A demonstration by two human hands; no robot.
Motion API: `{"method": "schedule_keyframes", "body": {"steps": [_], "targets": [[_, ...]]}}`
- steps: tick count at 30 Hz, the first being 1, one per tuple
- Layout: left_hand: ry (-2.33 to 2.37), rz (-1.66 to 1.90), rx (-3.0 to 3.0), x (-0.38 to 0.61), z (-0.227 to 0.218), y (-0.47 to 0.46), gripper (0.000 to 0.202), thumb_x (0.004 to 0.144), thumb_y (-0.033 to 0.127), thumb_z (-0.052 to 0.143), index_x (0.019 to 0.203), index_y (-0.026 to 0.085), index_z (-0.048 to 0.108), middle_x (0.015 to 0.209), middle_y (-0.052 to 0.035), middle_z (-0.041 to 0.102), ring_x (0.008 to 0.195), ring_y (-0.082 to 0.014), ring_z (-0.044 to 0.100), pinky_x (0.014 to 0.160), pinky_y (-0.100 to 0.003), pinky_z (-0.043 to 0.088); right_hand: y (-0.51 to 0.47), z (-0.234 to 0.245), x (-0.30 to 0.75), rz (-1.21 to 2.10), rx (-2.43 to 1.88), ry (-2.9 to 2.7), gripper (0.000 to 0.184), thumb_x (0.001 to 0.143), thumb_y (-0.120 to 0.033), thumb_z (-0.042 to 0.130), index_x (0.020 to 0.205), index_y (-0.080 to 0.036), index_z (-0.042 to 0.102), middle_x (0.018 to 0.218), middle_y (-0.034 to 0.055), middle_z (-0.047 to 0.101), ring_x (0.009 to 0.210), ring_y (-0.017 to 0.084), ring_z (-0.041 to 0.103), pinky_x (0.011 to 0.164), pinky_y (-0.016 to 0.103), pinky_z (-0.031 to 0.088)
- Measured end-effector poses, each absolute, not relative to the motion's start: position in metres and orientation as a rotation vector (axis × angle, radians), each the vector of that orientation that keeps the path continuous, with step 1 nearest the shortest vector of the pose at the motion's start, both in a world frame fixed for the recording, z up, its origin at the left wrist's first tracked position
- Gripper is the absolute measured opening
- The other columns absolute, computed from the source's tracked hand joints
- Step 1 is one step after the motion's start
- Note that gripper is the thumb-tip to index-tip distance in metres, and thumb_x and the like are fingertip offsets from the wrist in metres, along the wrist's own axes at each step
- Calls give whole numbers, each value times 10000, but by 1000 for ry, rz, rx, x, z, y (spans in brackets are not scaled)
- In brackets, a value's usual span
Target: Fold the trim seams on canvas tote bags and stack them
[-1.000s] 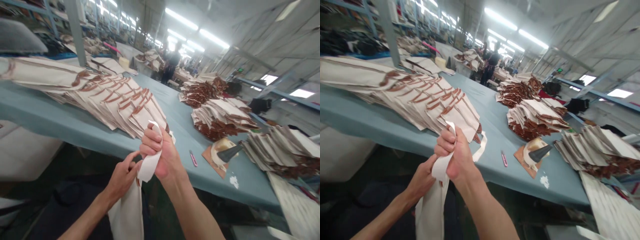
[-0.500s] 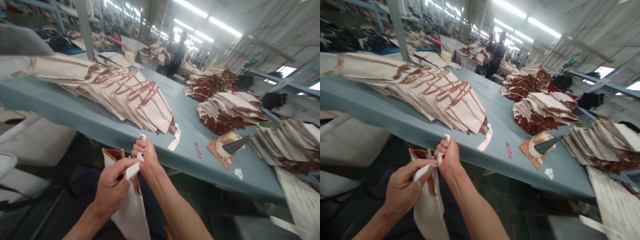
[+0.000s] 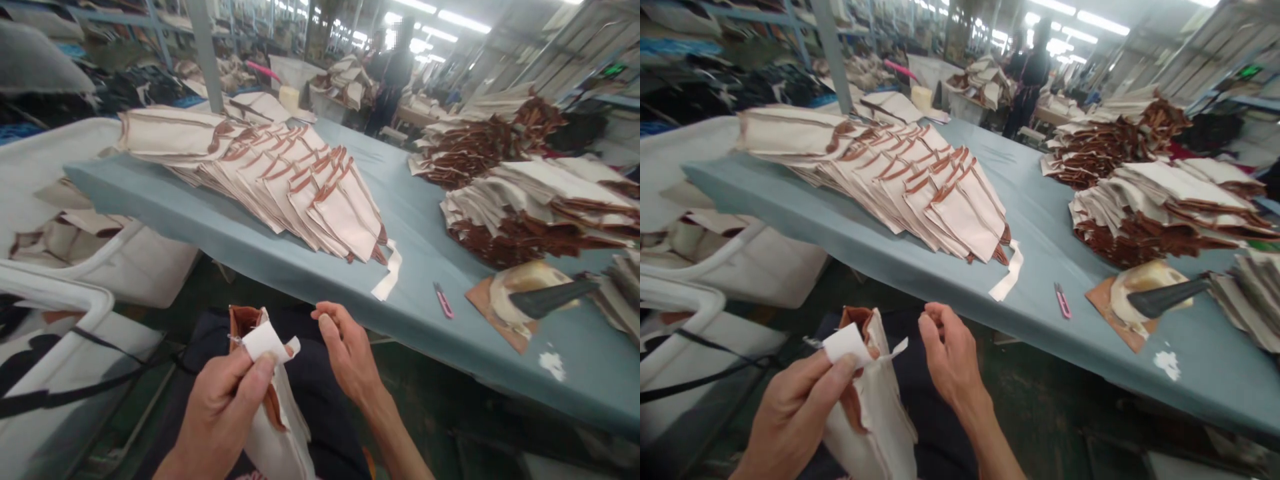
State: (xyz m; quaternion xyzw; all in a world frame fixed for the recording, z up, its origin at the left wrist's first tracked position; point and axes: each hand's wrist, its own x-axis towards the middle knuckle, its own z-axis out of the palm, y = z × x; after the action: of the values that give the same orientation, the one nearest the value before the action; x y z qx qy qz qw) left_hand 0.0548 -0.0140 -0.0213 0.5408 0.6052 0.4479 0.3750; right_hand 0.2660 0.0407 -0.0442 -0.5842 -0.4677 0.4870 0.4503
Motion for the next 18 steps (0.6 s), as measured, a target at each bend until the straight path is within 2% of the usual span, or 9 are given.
{"method": "schedule_keyframes", "body": {"steps": [2,3,6,10,13,14,18], "targets": [[1543,1102,1476,53,-16,-12,539,1061,517,642,604,254,753,561,2,732,542,-195,677,602,-298,554,37,-16,260,1105,-1284,-1430,252,1002,-470,776,1166,-301,864,1187,72,873,1151,303,778,1057,420,568],[1498,1081,1527,53,-14,-10,546,1065,504,637,590,257,744,557,0,736,533,-193,682,597,-297,559,34,-4,254,1120,-1191,-1526,225,1007,-440,782,1164,-304,868,1185,66,876,1130,293,790,1040,413,576],[1381,1090,1630,53,-8,-6,528,1070,462,630,597,255,741,528,11,697,469,-168,637,527,-266,539,27,17,231,1183,-1009,-1583,84,998,-365,806,1015,-298,854,1061,42,878,984,259,794,933,388,596],[1429,1157,1532,55,-7,-11,497,1061,493,631,633,247,687,515,29,624,444,-148,575,464,-252,469,20,10,210,1274,-941,-1378,112,1034,-340,765,965,-273,824,1024,55,880,951,244,798,925,377,622],[1506,1166,1250,52,-18,-21,501,1154,579,494,843,251,710,629,18,680,522,-179,627,483,-268,500,21,-6,209,1285,-994,-1171,210,1055,-456,779,990,-258,804,979,72,860,871,239,771,825,365,630],[1520,1155,1187,49,-24,-24,540,1185,594,421,858,255,686,659,8,693,549,-189,643,498,-277,515,22,-11,211,1278,-1026,-1104,273,1056,-519,784,979,-257,791,936,70,843,819,232,747,767,355,619],[1492,1043,1227,38,-49,-28,695,1218,649,234,710,276,527,617,-13,649,567,-206,602,538,-311,502,24,-32,220,1367,-1068,-1015,476,987,-715,827,900,-258,724,707,9,717,594,177,597,593,304,533]]}}
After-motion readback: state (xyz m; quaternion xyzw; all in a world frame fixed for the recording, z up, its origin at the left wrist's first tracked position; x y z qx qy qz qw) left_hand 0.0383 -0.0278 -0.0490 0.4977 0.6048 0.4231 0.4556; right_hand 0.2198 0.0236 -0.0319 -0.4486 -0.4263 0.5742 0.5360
